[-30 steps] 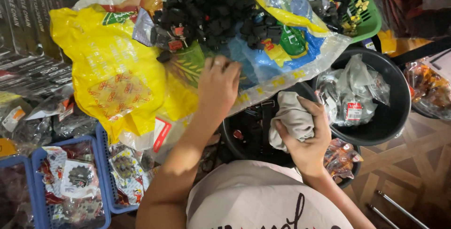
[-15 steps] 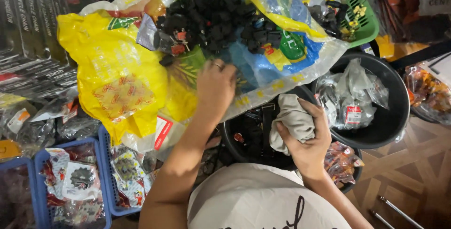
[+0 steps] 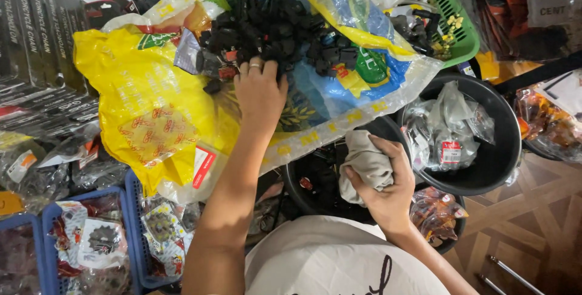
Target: The person repeatedly picks up small black plastic parts from a yellow bag and wipes them with a grey cloth held in the other hand. The person handles the parts one by one, wiping them over a black bowl before placing them back into the bag.
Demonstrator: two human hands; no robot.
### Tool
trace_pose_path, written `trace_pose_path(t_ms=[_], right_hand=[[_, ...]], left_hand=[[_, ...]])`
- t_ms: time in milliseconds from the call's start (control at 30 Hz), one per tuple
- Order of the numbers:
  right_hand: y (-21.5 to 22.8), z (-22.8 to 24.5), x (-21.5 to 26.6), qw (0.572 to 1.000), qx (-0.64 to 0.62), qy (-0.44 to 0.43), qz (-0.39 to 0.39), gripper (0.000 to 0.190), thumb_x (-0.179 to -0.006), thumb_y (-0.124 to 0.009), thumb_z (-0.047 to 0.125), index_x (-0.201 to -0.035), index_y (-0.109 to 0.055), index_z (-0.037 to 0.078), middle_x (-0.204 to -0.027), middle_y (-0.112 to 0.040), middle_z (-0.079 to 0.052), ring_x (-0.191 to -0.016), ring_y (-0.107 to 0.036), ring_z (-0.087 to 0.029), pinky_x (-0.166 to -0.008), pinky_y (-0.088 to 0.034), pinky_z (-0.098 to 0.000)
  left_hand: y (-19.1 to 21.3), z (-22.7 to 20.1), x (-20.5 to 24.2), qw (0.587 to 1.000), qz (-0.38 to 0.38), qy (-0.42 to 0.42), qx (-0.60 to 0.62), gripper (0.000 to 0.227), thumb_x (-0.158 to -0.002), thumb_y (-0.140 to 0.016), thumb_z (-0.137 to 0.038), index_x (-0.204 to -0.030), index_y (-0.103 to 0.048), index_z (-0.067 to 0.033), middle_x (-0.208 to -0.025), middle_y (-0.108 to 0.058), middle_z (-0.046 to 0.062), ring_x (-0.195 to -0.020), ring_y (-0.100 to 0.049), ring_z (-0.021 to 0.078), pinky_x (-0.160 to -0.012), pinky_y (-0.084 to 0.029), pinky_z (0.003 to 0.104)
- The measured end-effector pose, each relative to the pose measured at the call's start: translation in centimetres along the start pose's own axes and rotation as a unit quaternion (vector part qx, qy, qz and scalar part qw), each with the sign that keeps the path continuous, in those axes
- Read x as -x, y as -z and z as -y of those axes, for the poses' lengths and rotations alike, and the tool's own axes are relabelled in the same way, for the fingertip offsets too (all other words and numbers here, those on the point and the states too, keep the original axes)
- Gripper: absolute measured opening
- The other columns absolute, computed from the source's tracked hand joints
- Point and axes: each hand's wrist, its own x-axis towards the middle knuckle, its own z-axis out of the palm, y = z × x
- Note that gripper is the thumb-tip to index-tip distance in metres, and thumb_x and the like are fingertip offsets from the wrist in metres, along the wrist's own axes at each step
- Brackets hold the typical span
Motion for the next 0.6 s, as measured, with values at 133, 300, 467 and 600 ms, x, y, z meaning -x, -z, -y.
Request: trace_pose_path(t_ms=[133, 300, 467, 600], right_hand=[[0.0, -0.8, 0.4, 1.0, -0.012, 0.004, -0.011, 0.064, -0.068, -0.094, 0.01, -0.124, -0.065, -0.002, -0.113, -0.069, -0.02, -0.102, -0.068, -0.033, -0.092, -0.049, -0.0456], [-0.4, -0.7, 0.9, 0.999, -0.039, 0.023, -0.013, 0.068, -0.066, -0.094, 0.012, -0.125, -0.063, -0.004, -0.114, -0.066, -0.02, -0.105, -0.066, -0.034, -0.095, -0.047, -0.0459], [-0.8, 0.1, 0.1, 0.998, -0.027, 0.051, -0.013, 0.062, -0.069, -0.091, 0.008, -0.122, -0.062, -0.006, -0.113, -0.065, -0.024, -0.102, -0.066, -0.037, -0.093, -0.048, -0.0489], [-0.4, -0.7, 0.5, 0.997, -0.017, 0.065, -0.025, 0.067, -0.069, -0.093, 0.012, -0.124, -0.06, -0.006, -0.116, -0.064, -0.023, -0.103, -0.064, -0.035, -0.094, -0.047, -0.0477]], left_hand=[[5.7, -2.4, 1.6, 0.967, 0.07, 0.041, 0.242, 0.025, -0.084, -0.082, -0.027, -0.1, -0.071, -0.0118, -0.092, -0.066, 0.013, -0.091, -0.068, 0.0378, -0.074, -0.056, 0.047], [11.5, -7.1, 6.8, 0.733, 0.181, 0.231, 0.613, 0.028, -0.087, -0.082, -0.029, -0.107, -0.075, -0.0113, -0.091, -0.074, 0.008, -0.09, -0.071, 0.0215, -0.08, -0.058, 0.035], [12.7, -8.8, 10.2, 0.502, 0.207, 0.357, 0.76, 0.029, -0.084, -0.084, -0.008, -0.111, -0.076, -0.0005, -0.086, -0.071, 0.01, -0.081, -0.066, 0.0141, -0.073, -0.054, 0.029], [12.4, -9.3, 10.6, 0.474, 0.168, 0.388, 0.773, 0.022, -0.089, -0.08, -0.006, -0.109, -0.074, 0.0019, -0.084, -0.068, 0.009, -0.08, -0.066, 0.0143, -0.072, -0.056, 0.031]])
